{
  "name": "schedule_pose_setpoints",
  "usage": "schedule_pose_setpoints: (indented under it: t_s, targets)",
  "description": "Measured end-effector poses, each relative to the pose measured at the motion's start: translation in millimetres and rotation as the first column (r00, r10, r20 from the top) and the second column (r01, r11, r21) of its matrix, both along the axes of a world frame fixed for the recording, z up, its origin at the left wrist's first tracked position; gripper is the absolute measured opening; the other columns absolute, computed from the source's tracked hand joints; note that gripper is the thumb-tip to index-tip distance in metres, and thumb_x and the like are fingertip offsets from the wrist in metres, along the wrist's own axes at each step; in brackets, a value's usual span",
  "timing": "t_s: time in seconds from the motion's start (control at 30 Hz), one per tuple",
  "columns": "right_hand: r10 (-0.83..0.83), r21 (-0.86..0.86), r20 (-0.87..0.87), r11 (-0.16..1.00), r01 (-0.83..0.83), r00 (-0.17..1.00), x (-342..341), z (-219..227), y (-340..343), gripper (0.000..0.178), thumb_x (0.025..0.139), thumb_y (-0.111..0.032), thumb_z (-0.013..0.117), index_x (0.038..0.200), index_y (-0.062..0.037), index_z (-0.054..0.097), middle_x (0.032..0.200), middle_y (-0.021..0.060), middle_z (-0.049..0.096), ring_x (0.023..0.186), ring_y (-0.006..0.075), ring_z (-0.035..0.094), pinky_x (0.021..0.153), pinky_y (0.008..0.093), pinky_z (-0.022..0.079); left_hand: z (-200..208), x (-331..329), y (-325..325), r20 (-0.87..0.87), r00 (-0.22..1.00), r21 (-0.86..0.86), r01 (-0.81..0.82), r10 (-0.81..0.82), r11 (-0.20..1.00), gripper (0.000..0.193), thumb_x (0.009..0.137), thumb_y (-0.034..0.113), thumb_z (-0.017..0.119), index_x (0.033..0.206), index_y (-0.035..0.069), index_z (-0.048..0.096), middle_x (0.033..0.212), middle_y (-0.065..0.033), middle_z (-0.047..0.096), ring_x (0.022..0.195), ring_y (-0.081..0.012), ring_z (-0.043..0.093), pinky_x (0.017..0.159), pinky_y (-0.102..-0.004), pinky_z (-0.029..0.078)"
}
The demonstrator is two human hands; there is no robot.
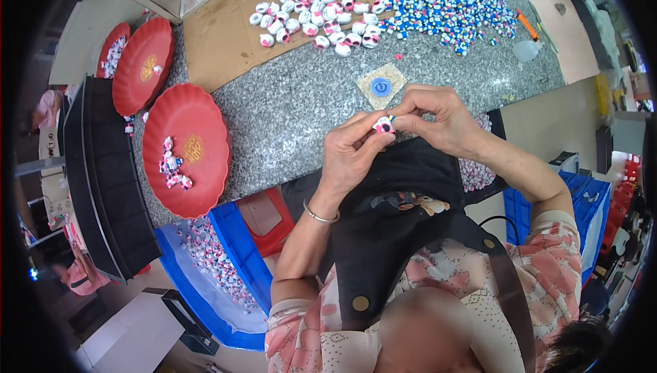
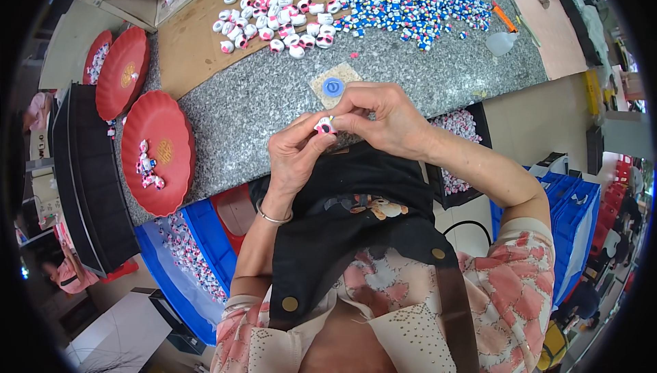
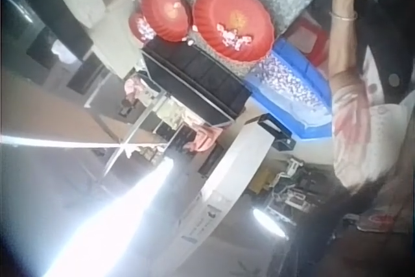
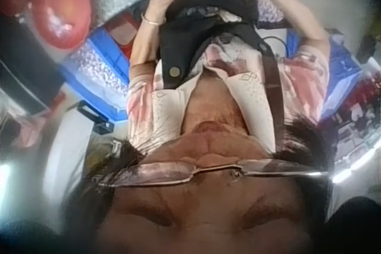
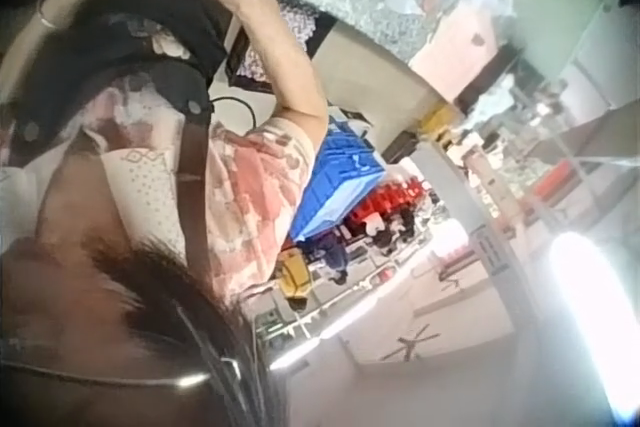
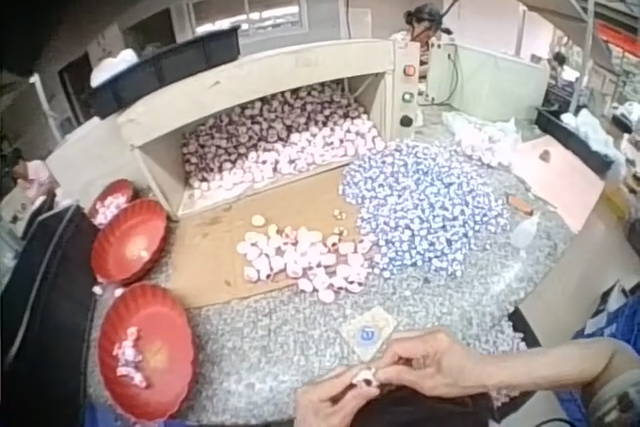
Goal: Assembling small plastic components by hand at a factory workbench.
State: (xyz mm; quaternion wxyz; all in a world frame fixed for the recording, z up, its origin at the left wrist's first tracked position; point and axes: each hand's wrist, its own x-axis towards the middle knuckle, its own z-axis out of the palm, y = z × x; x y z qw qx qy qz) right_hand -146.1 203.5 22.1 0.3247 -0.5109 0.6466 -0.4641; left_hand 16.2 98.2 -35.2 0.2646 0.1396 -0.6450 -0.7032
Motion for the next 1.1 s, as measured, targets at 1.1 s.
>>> schedule_pose_setpoints:
  t_s: [1.1]
  targets:
    - [-0.06,0.129,-0.865,0.933,0.337,0.498,-141,-31,25,0.009,0.078,-0.008,0.065,0.084,-0.0027,0.062,0.085,0.0155,0.063,0.076,0.0363,0.062,0.065,0.0447,0.048,44,157,-111,0.268,0.518,-0.936,-0.061,0.813,0.347,0.033,0.094,0.012,0.058,0.124,-0.001,0.058,0.074,-0.0119,0.065,0.062,-0.0175,0.061,0.06,-0.0296,0.048]
